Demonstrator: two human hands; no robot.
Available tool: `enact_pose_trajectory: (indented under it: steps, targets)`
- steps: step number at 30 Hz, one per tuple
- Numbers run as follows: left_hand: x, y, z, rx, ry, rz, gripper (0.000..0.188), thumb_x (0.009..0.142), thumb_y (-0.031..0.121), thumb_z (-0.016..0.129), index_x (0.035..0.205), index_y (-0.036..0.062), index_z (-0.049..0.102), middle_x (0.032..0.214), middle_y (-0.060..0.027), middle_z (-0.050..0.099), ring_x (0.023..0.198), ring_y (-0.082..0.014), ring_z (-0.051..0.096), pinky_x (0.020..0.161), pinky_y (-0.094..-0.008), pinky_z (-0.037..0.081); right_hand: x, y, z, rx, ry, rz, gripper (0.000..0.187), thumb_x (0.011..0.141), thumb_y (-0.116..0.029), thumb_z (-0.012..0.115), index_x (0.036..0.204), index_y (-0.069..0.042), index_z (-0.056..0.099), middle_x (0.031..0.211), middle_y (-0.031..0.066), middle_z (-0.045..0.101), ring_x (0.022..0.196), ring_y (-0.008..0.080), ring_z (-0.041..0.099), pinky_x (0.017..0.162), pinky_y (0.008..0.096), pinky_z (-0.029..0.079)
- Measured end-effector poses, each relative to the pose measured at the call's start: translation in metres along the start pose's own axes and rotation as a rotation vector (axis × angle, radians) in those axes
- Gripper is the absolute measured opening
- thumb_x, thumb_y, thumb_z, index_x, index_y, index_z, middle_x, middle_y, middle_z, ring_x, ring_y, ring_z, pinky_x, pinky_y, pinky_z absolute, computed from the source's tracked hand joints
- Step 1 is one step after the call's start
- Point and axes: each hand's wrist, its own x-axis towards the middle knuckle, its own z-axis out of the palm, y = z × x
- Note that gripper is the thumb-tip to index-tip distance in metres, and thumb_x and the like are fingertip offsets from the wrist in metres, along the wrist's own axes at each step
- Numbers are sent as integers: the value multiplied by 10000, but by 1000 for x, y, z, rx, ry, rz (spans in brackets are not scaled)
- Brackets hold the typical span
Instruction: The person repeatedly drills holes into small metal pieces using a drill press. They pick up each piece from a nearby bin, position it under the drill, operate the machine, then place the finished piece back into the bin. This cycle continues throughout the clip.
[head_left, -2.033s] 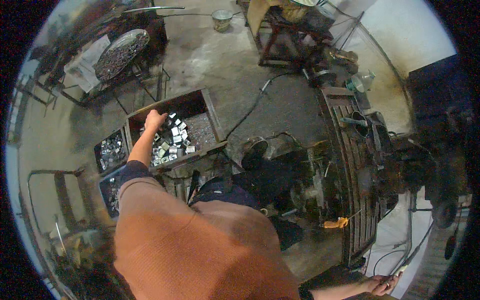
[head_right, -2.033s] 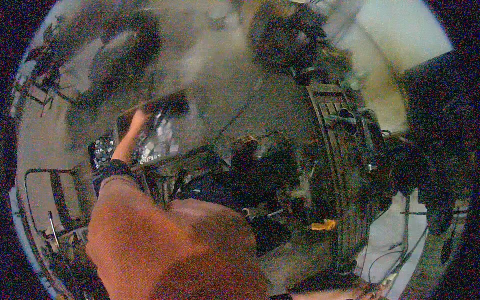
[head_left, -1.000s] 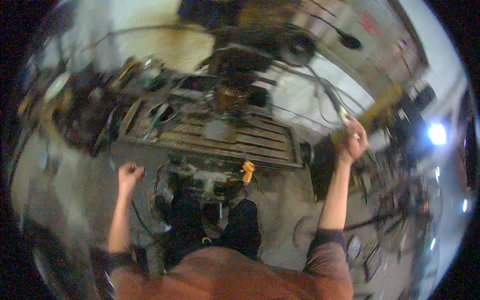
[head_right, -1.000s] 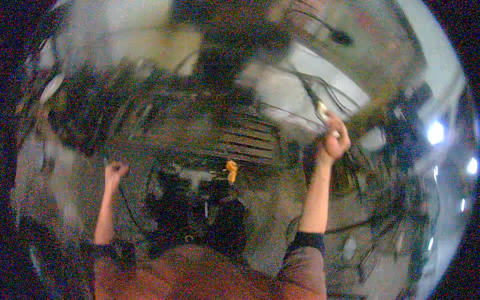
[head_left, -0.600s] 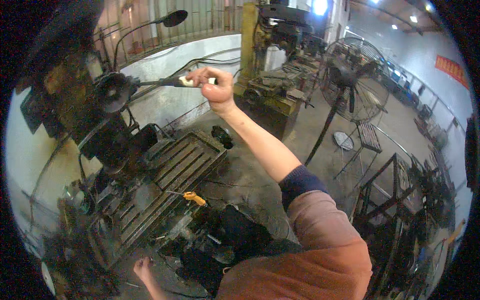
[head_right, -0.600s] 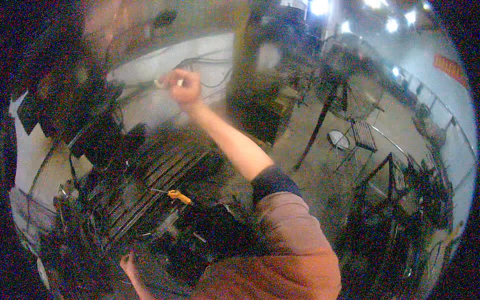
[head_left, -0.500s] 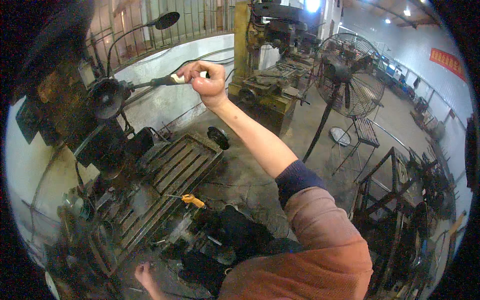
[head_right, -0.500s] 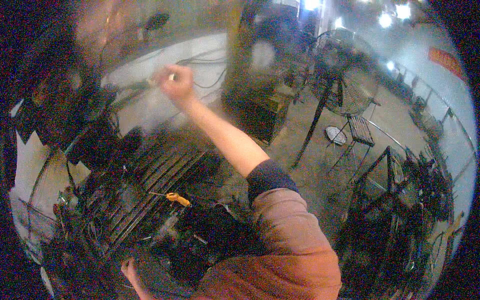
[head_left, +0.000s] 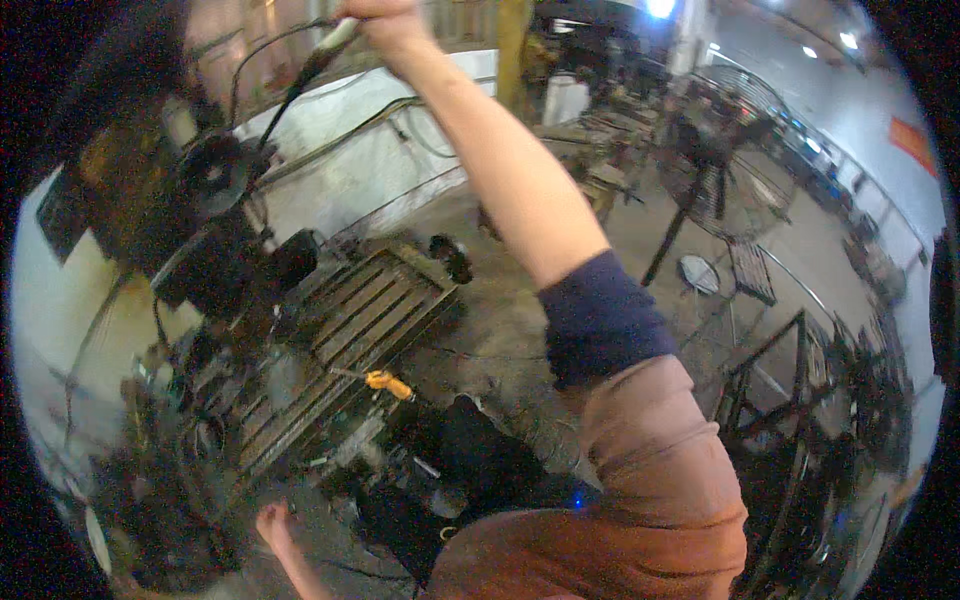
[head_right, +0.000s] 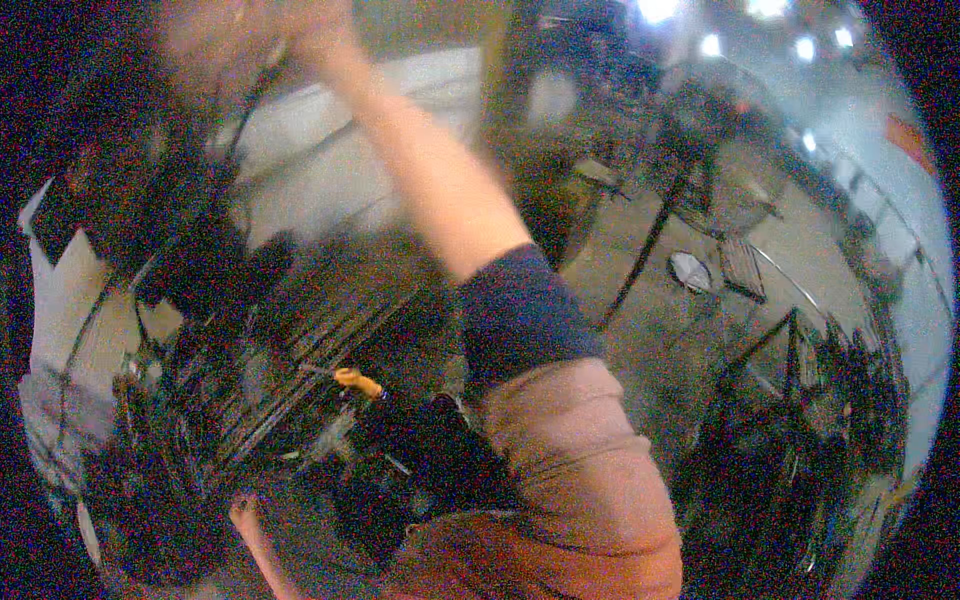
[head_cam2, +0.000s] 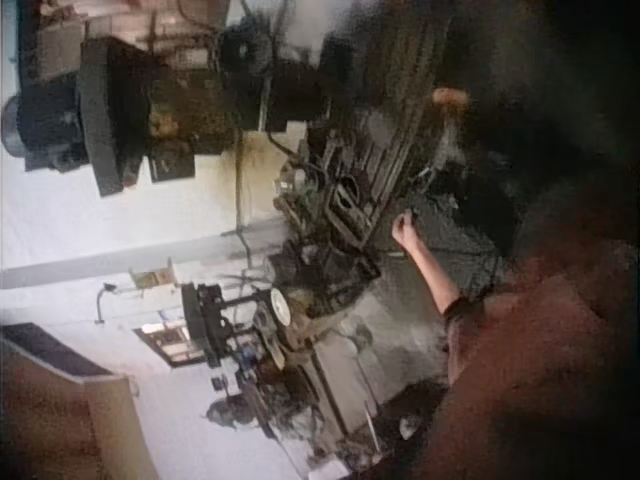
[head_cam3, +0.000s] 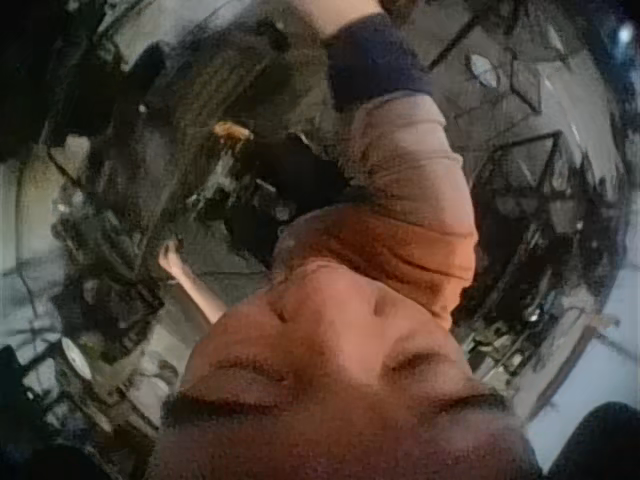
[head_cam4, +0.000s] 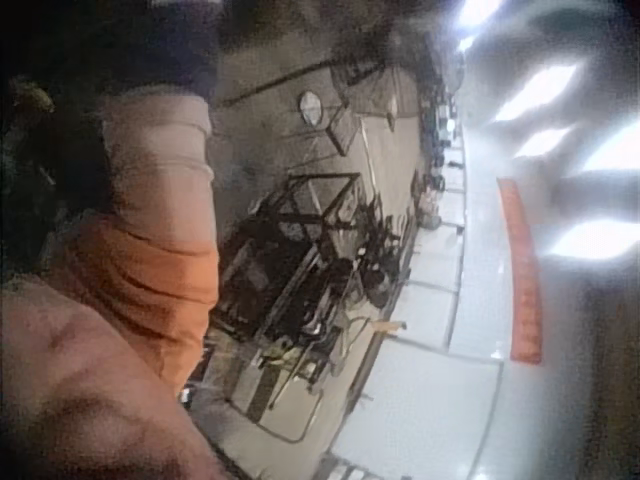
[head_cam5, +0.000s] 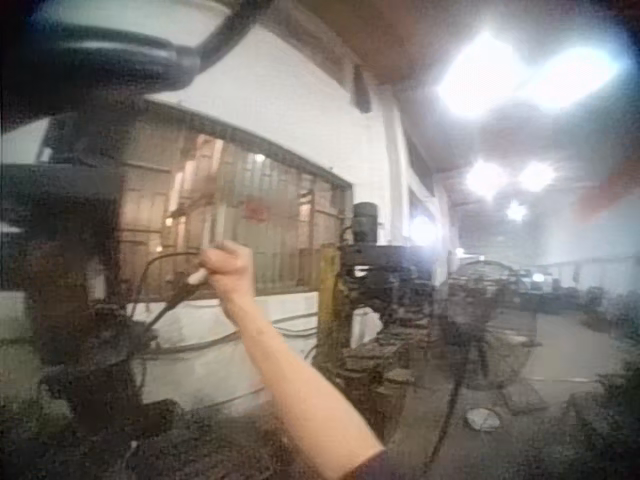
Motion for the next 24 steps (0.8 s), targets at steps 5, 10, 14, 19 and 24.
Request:
enact_pose_trajectory:
  steps: [5,10,14,19,24]
  targets:
    - [-28,36,6,67,37,-68,108,720,60,591,696,-9,512,607,-64,519,491,-153,502,406,-287,394,-165,-12,-15,-54,191,265,200,823,-130,431,916,-9,561,895,86,583,851,170,549,774,279,414]
    - [-30,43,16,125,40,-76,99,688,36,598,652,-22,526,595,-67,536,509,-146,536,475,-289,450,-477,62,-42,-186,-514,702,185,717,-116,535,850,-9,605,844,68,622,759,177,572,724,306,454]
    - [-36,18,0,98,71,-83,133,676,51,632,617,-6,528,573,-56,536,502,-139,553,450,-264,443,-547,51,27,310,-398,1434,405,681,-61,518,1073,42,505,1001,82,561,922,178,522,738,282,413]
    - [-50,58,18,77,26,-78,134,676,40,638,628,-4,521,579,-63,543,468,-138,538,420,-262,432,-562,70,51,286,-409,1389,255,664,-52,530,909,15,543,797,25,545,687,123,503,630,277,406]
    - [-52,29,20,-23,-1,-80,133,680,22,628,622,-10,514,586,-65,546,465,-142,532,420,-259,433,-520,48,39,-1,-300,1068,293,624,-105,556,900,-15,518,660,-17,445,565,90,419,499,241,357]
